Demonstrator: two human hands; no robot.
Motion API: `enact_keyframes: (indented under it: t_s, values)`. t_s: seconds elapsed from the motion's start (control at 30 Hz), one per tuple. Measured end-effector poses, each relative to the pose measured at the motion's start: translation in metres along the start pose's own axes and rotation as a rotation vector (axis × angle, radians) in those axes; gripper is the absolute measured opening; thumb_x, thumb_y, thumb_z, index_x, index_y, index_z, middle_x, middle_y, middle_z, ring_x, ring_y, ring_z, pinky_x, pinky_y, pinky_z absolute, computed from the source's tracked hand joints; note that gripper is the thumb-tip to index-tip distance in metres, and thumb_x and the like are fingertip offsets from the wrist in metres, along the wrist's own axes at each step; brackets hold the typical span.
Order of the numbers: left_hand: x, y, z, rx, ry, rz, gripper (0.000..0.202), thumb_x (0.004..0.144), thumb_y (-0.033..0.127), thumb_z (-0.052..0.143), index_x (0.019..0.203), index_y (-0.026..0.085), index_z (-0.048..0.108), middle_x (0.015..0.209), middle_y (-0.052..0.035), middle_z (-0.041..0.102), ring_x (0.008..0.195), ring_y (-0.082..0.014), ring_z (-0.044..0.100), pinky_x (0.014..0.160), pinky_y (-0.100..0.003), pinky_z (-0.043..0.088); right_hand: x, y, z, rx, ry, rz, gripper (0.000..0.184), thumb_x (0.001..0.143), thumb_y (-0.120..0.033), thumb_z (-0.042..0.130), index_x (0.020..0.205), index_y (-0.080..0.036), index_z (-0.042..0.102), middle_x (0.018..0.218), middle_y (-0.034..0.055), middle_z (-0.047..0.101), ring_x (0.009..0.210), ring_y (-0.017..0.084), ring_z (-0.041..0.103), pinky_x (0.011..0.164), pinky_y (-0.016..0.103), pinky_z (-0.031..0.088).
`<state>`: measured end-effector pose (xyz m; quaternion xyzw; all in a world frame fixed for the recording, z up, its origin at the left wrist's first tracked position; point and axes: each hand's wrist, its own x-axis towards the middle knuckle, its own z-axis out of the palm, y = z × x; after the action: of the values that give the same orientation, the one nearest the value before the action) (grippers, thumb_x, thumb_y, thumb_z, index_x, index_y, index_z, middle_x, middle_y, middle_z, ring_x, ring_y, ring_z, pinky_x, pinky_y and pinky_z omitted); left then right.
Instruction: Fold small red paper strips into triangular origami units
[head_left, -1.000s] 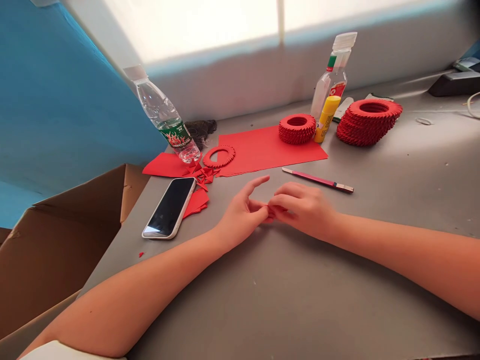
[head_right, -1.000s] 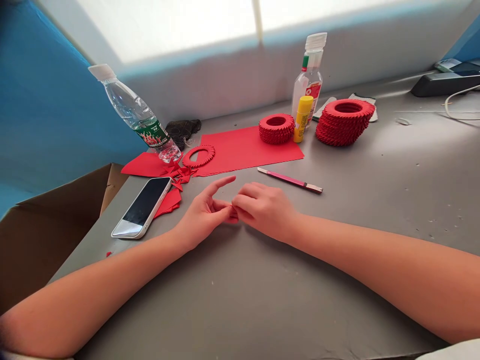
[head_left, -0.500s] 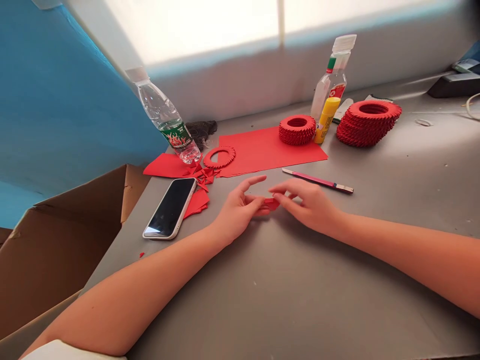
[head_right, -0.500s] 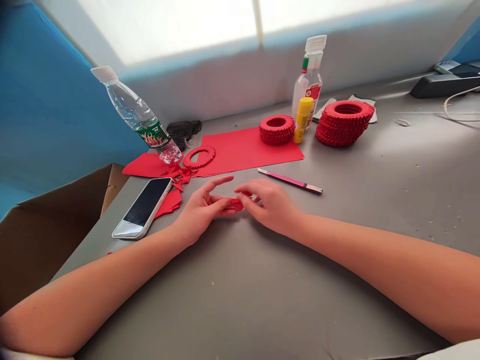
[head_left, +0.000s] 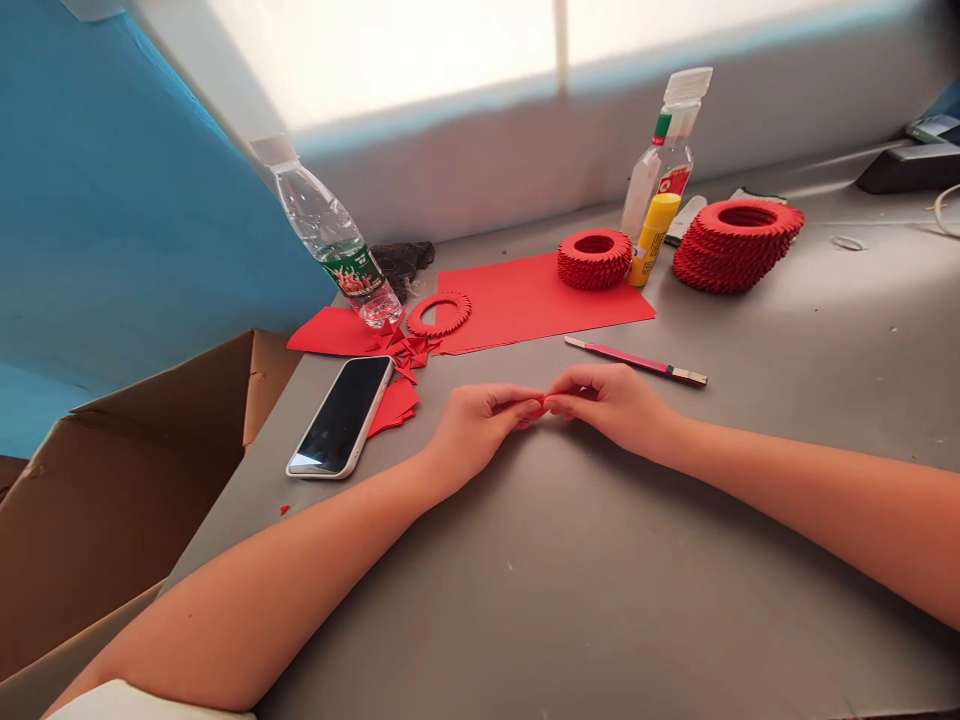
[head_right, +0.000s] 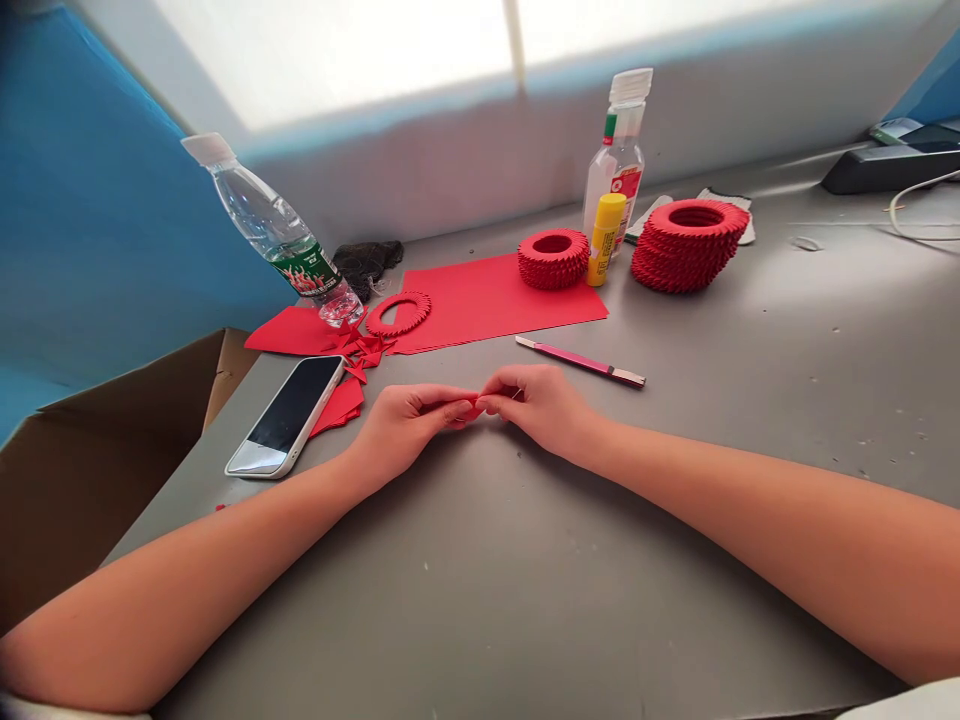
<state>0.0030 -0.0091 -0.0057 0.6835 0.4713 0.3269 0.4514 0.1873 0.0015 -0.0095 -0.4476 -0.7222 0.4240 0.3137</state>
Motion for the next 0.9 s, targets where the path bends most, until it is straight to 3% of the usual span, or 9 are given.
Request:
enact_keyframes:
  t_s: [0.23, 0.33, 0.47, 0.7, 0.83, 0.9]
  values:
    - [0.000, 0.004, 0.000, -0.114, 0.083, -0.008, 0.019, 0.075, 0.030, 0.060, 0.084, 0.014, 0.066, 0.075, -0.0028, 0.068, 0.071, -0.0138, 0.063, 0.071, -0.025, 0.051, 0.000, -0.002, 0.001, 0.109, 0.001, 0.062, 0.019, 0.074, -0.037, 0.058, 0.078, -0.019, 0.061, 0.073, -0.0008, 0.064, 0.063, 0.011, 0.055, 0.058, 0.024, 0.043]
    - [-0.001, 0.004, 0.001, -0.118, 0.068, -0.024, 0.017, 0.075, 0.029, 0.059, 0.083, 0.015, 0.064, 0.078, -0.0035, 0.068, 0.075, -0.0148, 0.063, 0.072, -0.026, 0.051, 0.000, -0.003, 0.002, 0.098, 0.035, 0.043, 0.021, 0.075, -0.039, 0.057, 0.075, -0.018, 0.061, 0.073, -0.0003, 0.064, 0.062, 0.011, 0.055, 0.058, 0.025, 0.044]
    - [-0.001, 0.003, 0.003, -0.097, 0.009, -0.069, 0.016, 0.076, 0.030, 0.057, 0.082, 0.015, 0.060, 0.079, -0.0041, 0.067, 0.076, -0.0160, 0.063, 0.072, -0.029, 0.052, -0.003, -0.006, 0.005, -0.029, 0.134, -0.084, 0.013, 0.076, -0.032, 0.056, 0.076, -0.020, 0.061, 0.073, -0.0011, 0.064, 0.067, 0.012, 0.057, 0.058, 0.024, 0.043]
    - [-0.002, 0.009, 0.006, -0.247, 0.006, -0.153, 0.017, 0.074, 0.029, 0.060, 0.081, 0.015, 0.054, 0.073, -0.0025, 0.067, 0.074, -0.0159, 0.065, 0.074, -0.033, 0.052, -0.006, -0.002, 0.013, -0.249, 0.145, -0.229, 0.008, 0.080, -0.019, 0.047, 0.085, -0.021, 0.054, 0.076, -0.0006, 0.063, 0.066, 0.012, 0.058, 0.059, 0.023, 0.044]
    - [-0.002, 0.008, 0.007, -0.312, -0.006, -0.191, 0.017, 0.073, 0.029, 0.061, 0.081, 0.015, 0.054, 0.071, -0.0026, 0.067, 0.073, -0.0160, 0.065, 0.074, -0.034, 0.052, -0.006, 0.003, 0.013, -0.547, 0.151, -0.450, 0.016, 0.081, -0.013, 0.041, 0.081, -0.019, 0.056, 0.075, 0.0037, 0.063, 0.067, 0.014, 0.056, 0.060, 0.026, 0.042]
    - [-0.002, 0.007, 0.006, -0.360, -0.013, -0.199, 0.017, 0.073, 0.027, 0.061, 0.083, 0.015, 0.053, 0.071, -0.0029, 0.067, 0.075, -0.0162, 0.064, 0.075, -0.034, 0.052, -0.006, 0.004, 0.012, -0.582, 0.146, -0.539, 0.020, 0.083, -0.014, 0.039, 0.082, -0.019, 0.057, 0.076, 0.0050, 0.062, 0.069, 0.014, 0.055, 0.062, 0.026, 0.043]
